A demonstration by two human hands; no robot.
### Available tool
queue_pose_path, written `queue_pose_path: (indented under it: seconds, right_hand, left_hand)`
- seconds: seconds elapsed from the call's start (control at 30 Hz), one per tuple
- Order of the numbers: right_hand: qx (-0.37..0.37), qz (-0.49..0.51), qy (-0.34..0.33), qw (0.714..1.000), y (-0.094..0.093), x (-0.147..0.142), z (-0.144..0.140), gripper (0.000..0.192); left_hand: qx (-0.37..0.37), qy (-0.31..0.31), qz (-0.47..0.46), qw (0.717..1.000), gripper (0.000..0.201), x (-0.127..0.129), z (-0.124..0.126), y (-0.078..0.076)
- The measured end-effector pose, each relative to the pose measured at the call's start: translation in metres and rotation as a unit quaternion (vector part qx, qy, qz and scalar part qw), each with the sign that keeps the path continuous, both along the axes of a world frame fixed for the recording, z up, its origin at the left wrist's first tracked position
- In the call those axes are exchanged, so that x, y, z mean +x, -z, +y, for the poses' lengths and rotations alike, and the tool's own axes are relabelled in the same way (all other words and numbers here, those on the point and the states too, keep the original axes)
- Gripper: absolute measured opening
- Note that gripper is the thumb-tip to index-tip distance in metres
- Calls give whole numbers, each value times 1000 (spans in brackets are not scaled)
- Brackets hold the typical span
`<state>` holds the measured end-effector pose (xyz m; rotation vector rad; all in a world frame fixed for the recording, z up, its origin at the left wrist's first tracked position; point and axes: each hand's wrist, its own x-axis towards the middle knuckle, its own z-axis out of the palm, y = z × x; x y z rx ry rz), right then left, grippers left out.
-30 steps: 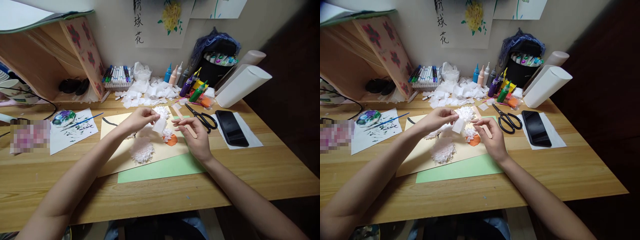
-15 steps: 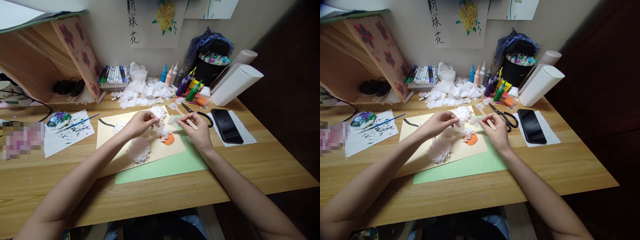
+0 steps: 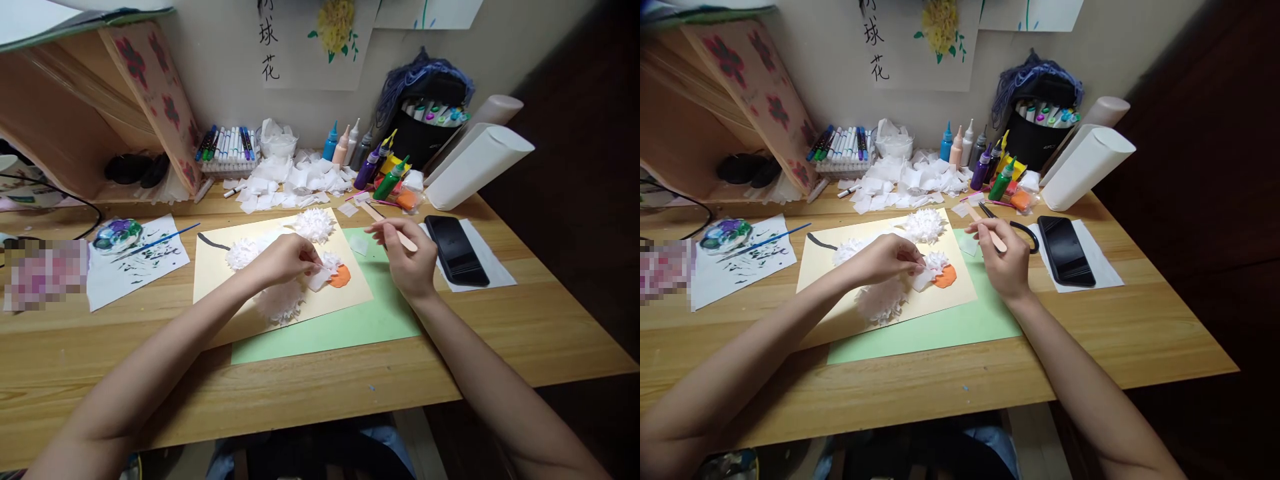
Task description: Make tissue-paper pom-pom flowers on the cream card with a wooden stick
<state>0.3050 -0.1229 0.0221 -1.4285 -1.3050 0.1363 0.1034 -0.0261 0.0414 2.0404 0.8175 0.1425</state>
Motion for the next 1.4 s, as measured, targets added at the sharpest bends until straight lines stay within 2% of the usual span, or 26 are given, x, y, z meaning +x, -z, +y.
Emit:
queue_pose_path:
  seconds: [0.07, 0.13, 0.23, 0.37, 0.57, 0.77, 0.9, 0.97, 1.03, 1.1, 1.23, 1.4]
  right_hand:
    - [50, -6, -34, 998, -3, -5, -8, 35]
    - [95, -7, -113, 989, -4, -10, -15, 45]
    - [96, -55, -240, 965, -4, -19, -22, 45]
    - [78, -138, -300, 941, -1, -27, -21, 39]
    - [54, -178, -288, 939, 5, -25, -16, 36]
    - [30, -139, -257, 956, 7, -27, -16, 41]
    - [-39, -22, -162, 986, 10, -32, -13, 51]
    - [-84, 61, -126, 987, 11, -32, -12, 52]
    - [-102, 111, -121, 981, 13, -32, -12, 52]
    - [-85, 100, -129, 983, 13, -30, -14, 54]
    - [-20, 0, -153, 988, 11, -30, -19, 56]
    - [-12, -47, -166, 985, 11, -31, -19, 55]
  left_hand:
    - [25, -2, -3, 1000, 11, 1, -2, 0]
    - [59, -10, -7, 998, 10, 3, -5, 1]
    - [90, -20, -10, 996, 9, 6, -7, 2]
    - [97, -21, -18, 995, 9, 7, -7, 6]
    - [110, -24, -13, 994, 9, 6, -5, 9]
    - [157, -41, 19, 987, 12, 2, 0, 12]
    - [187, -25, 36, 981, 10, 2, 1, 19]
    - [197, -24, 36, 980, 11, 2, 1, 21]
    - [200, -26, 34, 979, 12, 2, 0, 22]
    - [198, -27, 33, 979, 13, 2, 0, 21]
    - [192, -29, 30, 981, 13, 2, 1, 21]
    - [191, -27, 22, 981, 12, 2, 2, 23]
